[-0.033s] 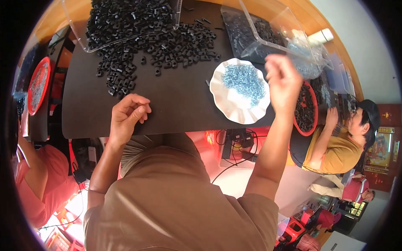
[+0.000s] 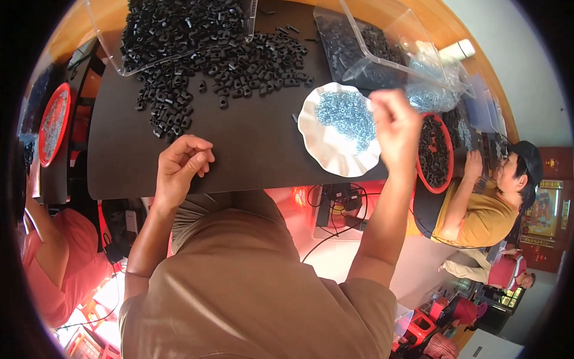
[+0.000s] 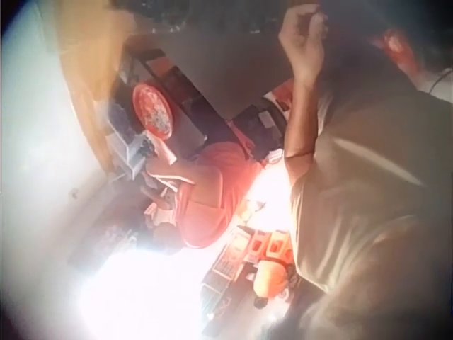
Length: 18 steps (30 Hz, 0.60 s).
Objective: The person assembles small blue beads into black plastic components by hand.
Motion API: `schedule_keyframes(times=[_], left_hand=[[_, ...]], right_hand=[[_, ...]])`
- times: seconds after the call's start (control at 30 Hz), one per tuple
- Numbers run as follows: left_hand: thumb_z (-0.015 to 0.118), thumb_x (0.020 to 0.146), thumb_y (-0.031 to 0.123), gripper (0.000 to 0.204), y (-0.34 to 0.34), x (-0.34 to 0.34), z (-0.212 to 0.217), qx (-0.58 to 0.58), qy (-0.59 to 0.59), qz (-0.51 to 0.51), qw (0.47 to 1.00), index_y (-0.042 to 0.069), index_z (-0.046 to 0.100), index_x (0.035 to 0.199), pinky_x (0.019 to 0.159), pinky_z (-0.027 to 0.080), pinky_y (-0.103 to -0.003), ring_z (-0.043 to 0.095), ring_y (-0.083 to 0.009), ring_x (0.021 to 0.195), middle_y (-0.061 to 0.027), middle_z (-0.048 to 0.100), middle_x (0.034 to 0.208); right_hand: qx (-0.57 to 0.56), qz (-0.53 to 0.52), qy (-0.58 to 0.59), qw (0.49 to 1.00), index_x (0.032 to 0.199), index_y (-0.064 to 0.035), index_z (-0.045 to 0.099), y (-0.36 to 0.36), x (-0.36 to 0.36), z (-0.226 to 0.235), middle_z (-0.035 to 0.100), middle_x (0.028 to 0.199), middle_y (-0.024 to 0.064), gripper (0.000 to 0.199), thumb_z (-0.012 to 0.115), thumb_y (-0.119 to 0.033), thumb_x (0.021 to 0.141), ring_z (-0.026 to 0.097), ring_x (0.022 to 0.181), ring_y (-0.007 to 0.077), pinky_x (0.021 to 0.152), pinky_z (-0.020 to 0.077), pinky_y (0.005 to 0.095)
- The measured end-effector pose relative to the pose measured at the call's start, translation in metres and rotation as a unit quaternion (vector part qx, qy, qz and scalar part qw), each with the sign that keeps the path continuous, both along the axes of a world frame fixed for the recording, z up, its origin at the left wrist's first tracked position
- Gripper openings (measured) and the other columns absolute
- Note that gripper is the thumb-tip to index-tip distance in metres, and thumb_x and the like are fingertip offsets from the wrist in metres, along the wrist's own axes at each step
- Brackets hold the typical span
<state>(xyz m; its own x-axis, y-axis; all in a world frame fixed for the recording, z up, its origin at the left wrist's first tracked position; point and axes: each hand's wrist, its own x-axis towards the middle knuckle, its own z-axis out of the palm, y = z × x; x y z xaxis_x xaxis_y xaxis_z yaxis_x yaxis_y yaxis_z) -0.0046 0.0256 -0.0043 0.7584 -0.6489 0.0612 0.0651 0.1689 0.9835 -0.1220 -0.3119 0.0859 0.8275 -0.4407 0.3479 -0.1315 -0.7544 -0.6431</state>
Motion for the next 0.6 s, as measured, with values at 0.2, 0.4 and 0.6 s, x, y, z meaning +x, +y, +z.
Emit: schedule_keyframes(times=[0.2,0.4,0.6], left_hand=[[0.054,0.090,0.003,0.011,-0.003,0.004,0.002,0.006,0.001,-0.010,1.000,0.003,0.059,0.099,0.057,0.041,-0.018,0.050,-0.0050,0.067,-0.0019,0.059,0.081],[0.054,0.089,0.003,0.010,-0.002,0.001,0.003,0.028,0.010,0.016,0.999,0.003,0.059,0.098,0.056,0.041,-0.017,0.051,-0.0043,0.066,-0.0013,0.059,0.080],[0.056,0.086,0.002,0.010,-0.011,0.004,0.014,0.080,-0.029,0.037,0.996,0.003,0.060,0.095,0.055,0.043,-0.021,0.052,-0.0072,0.063,-0.0023,0.060,0.077]], right_hand=[[-0.195,-0.042,0.147,0.969,0.080,-0.0059,0.062,0.025,-0.031,-0.042,0.060,0.083,0.0118,0.009,0.066,-0.007,0.072,0.059,0.074,0.0337,0.063,0.0453,0.0411],[-0.195,0.000,0.154,0.969,0.079,-0.0071,0.061,0.030,-0.023,-0.050,0.057,0.081,0.0102,0.007,0.065,-0.010,0.073,0.058,0.073,0.0339,0.062,0.0450,0.0413],[-0.185,0.020,0.114,0.976,0.079,-0.0037,0.054,0.033,-0.031,-0.051,0.053,0.077,0.0124,0.009,0.061,-0.004,0.074,0.056,0.066,0.0334,0.058,0.0440,0.0399]])
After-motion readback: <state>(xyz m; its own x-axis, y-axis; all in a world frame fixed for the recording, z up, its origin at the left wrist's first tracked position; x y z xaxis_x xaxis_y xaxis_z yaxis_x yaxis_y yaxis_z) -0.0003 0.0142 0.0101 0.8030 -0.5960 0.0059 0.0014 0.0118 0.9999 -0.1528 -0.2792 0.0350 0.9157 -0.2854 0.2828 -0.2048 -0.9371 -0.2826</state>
